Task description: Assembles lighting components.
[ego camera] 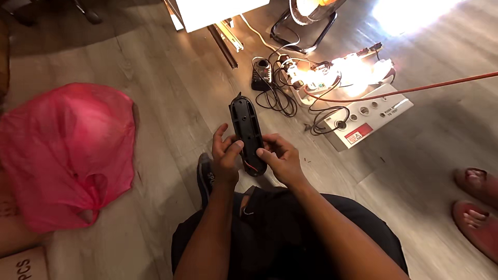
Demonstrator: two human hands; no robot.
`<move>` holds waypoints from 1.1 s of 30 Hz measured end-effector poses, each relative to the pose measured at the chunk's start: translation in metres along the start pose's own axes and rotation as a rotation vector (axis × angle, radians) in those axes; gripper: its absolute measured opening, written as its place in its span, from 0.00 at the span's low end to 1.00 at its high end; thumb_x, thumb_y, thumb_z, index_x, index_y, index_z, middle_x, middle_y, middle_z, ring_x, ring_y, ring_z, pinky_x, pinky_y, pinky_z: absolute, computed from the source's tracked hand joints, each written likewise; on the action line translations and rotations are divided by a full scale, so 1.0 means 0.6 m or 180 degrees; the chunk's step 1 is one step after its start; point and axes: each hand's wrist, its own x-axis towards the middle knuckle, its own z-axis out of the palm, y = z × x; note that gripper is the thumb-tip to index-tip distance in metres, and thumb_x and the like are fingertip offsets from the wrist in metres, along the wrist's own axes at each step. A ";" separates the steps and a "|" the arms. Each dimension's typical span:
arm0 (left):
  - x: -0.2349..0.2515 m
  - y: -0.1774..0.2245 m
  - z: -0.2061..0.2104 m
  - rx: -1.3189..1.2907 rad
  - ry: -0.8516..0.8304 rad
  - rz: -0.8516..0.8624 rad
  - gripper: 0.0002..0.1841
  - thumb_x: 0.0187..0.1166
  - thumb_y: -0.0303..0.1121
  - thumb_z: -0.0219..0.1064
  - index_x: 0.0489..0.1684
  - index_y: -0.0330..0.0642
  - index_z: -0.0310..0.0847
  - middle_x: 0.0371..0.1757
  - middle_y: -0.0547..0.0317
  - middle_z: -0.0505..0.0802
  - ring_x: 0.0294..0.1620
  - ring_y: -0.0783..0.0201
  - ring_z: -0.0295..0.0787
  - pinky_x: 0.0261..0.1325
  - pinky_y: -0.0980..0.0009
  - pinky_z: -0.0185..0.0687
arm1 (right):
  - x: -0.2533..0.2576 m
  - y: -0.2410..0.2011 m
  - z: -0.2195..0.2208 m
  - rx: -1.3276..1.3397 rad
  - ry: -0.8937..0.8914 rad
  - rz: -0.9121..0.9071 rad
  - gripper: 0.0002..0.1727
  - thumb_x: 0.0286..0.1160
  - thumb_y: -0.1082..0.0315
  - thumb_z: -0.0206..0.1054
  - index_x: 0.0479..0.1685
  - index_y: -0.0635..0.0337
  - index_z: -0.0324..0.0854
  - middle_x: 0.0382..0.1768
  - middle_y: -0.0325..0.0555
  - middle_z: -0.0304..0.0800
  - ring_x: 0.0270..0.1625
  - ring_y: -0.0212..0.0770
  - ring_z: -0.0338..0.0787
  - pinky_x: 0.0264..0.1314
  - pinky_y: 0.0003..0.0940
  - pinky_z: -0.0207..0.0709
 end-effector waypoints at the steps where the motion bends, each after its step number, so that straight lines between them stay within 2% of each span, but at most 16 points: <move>1: 0.000 -0.001 0.000 -0.0002 -0.0010 0.0006 0.36 0.68 0.31 0.62 0.85 0.45 0.60 0.51 0.52 0.92 0.47 0.62 0.92 0.53 0.63 0.89 | 0.000 -0.001 0.000 -0.0033 -0.0002 -0.0037 0.18 0.71 0.67 0.75 0.59 0.62 0.86 0.44 0.43 0.90 0.39 0.34 0.88 0.44 0.31 0.88; 3: 0.000 0.000 0.002 0.0052 -0.0058 0.0024 0.36 0.69 0.32 0.63 0.85 0.44 0.59 0.51 0.52 0.93 0.48 0.62 0.92 0.54 0.64 0.89 | 0.000 -0.001 0.000 -0.0166 0.0027 -0.0102 0.19 0.71 0.65 0.75 0.60 0.61 0.86 0.47 0.42 0.89 0.41 0.33 0.88 0.46 0.30 0.87; 4: -0.001 0.002 0.005 0.0130 -0.0116 0.0059 0.37 0.71 0.31 0.65 0.85 0.43 0.58 0.52 0.52 0.93 0.50 0.62 0.93 0.55 0.64 0.89 | 0.000 -0.001 0.000 -0.0274 0.0064 -0.0105 0.23 0.68 0.62 0.78 0.61 0.61 0.85 0.48 0.42 0.89 0.43 0.33 0.88 0.48 0.31 0.86; 6: -0.004 0.003 0.012 0.0370 -0.0198 0.0226 0.40 0.70 0.31 0.73 0.85 0.41 0.56 0.53 0.52 0.94 0.51 0.60 0.93 0.56 0.63 0.91 | 0.000 -0.004 -0.002 -0.0586 0.0122 0.0056 0.37 0.57 0.51 0.85 0.67 0.58 0.81 0.53 0.42 0.87 0.50 0.33 0.89 0.54 0.34 0.88; 8: -0.005 0.002 0.016 0.0703 -0.0242 0.0443 0.39 0.71 0.32 0.76 0.84 0.38 0.60 0.54 0.55 0.94 0.53 0.62 0.93 0.57 0.64 0.91 | 0.003 -0.007 -0.002 -0.0824 0.0194 0.0390 0.47 0.49 0.47 0.88 0.74 0.56 0.76 0.56 0.44 0.86 0.55 0.35 0.90 0.57 0.37 0.89; 11: -0.006 0.006 0.014 0.1047 -0.0387 0.0626 0.32 0.79 0.35 0.68 0.83 0.36 0.63 0.56 0.57 0.93 0.58 0.65 0.90 0.61 0.65 0.89 | 0.003 -0.002 0.000 -0.0834 0.0331 0.0674 0.44 0.54 0.54 0.86 0.77 0.54 0.73 0.58 0.45 0.89 0.56 0.37 0.92 0.58 0.40 0.90; 15: 0.000 0.013 0.010 0.0998 -0.0334 0.0734 0.31 0.80 0.38 0.68 0.81 0.36 0.65 0.54 0.57 0.93 0.57 0.65 0.91 0.60 0.65 0.89 | -0.003 0.005 -0.003 -0.0303 0.0224 0.0432 0.40 0.60 0.58 0.80 0.77 0.55 0.70 0.57 0.46 0.88 0.54 0.39 0.92 0.54 0.41 0.91; 18: 0.010 0.022 0.000 0.0819 -0.0181 0.0357 0.36 0.79 0.49 0.69 0.81 0.40 0.62 0.58 0.58 0.93 0.57 0.65 0.91 0.61 0.64 0.89 | -0.002 -0.001 -0.002 0.0141 -0.0060 0.0434 0.38 0.65 0.61 0.77 0.78 0.56 0.66 0.57 0.48 0.88 0.54 0.42 0.93 0.54 0.41 0.91; 19: 0.012 0.022 -0.003 0.0782 -0.0081 0.0146 0.34 0.80 0.49 0.67 0.81 0.41 0.62 0.57 0.58 0.92 0.55 0.66 0.91 0.60 0.65 0.87 | -0.001 -0.001 -0.002 0.0162 -0.0100 0.0547 0.38 0.66 0.60 0.77 0.78 0.56 0.66 0.56 0.48 0.89 0.54 0.42 0.93 0.54 0.41 0.92; 21: 0.013 0.020 -0.005 0.0725 0.0079 -0.0190 0.30 0.82 0.44 0.67 0.80 0.44 0.63 0.55 0.56 0.93 0.51 0.64 0.92 0.58 0.64 0.89 | 0.000 0.006 -0.004 0.0156 -0.0138 0.0753 0.36 0.68 0.60 0.75 0.78 0.56 0.67 0.55 0.48 0.90 0.53 0.41 0.93 0.53 0.41 0.92; 23: 0.015 0.021 0.000 0.0724 0.0190 -0.0335 0.31 0.80 0.37 0.72 0.80 0.44 0.63 0.53 0.54 0.94 0.49 0.62 0.94 0.56 0.62 0.91 | 0.002 0.012 -0.005 0.0186 -0.0160 0.0810 0.37 0.68 0.59 0.74 0.78 0.57 0.66 0.55 0.48 0.90 0.54 0.40 0.93 0.55 0.40 0.91; 26: 0.018 0.017 0.007 0.0745 0.0605 -0.0237 0.28 0.76 0.31 0.75 0.75 0.42 0.68 0.45 0.54 0.96 0.41 0.62 0.95 0.48 0.62 0.93 | 0.002 0.010 -0.005 0.0404 -0.0114 0.0623 0.35 0.67 0.61 0.74 0.76 0.59 0.67 0.57 0.48 0.90 0.56 0.41 0.92 0.57 0.40 0.90; 28: 0.018 0.016 0.007 0.0693 0.0785 -0.0123 0.26 0.77 0.30 0.74 0.72 0.41 0.68 0.43 0.55 0.96 0.39 0.64 0.95 0.45 0.64 0.92 | 0.001 0.002 -0.003 0.0439 -0.0018 0.0525 0.36 0.65 0.60 0.74 0.76 0.58 0.67 0.62 0.47 0.88 0.60 0.41 0.90 0.60 0.40 0.88; 29: 0.018 0.015 0.006 0.0646 0.0829 -0.0040 0.26 0.77 0.30 0.74 0.71 0.41 0.68 0.42 0.56 0.96 0.38 0.65 0.95 0.43 0.66 0.92 | 0.001 -0.001 -0.002 0.0332 0.0033 0.0506 0.37 0.66 0.60 0.75 0.78 0.57 0.67 0.63 0.47 0.88 0.61 0.40 0.90 0.60 0.40 0.88; 31: 0.014 0.016 0.006 0.0616 0.0811 0.0164 0.27 0.76 0.30 0.75 0.71 0.42 0.67 0.42 0.56 0.95 0.37 0.65 0.94 0.41 0.67 0.92 | 0.002 -0.006 -0.003 -0.0205 0.0107 0.0508 0.38 0.65 0.62 0.79 0.79 0.54 0.69 0.59 0.45 0.89 0.55 0.39 0.92 0.55 0.40 0.90; 33: 0.013 0.016 0.006 0.0681 0.0776 0.0433 0.28 0.74 0.29 0.75 0.71 0.42 0.66 0.44 0.58 0.95 0.36 0.66 0.93 0.39 0.69 0.91 | 0.005 -0.006 -0.008 -0.1014 -0.0069 0.0540 0.42 0.61 0.61 0.83 0.81 0.50 0.70 0.61 0.44 0.88 0.59 0.38 0.91 0.61 0.45 0.89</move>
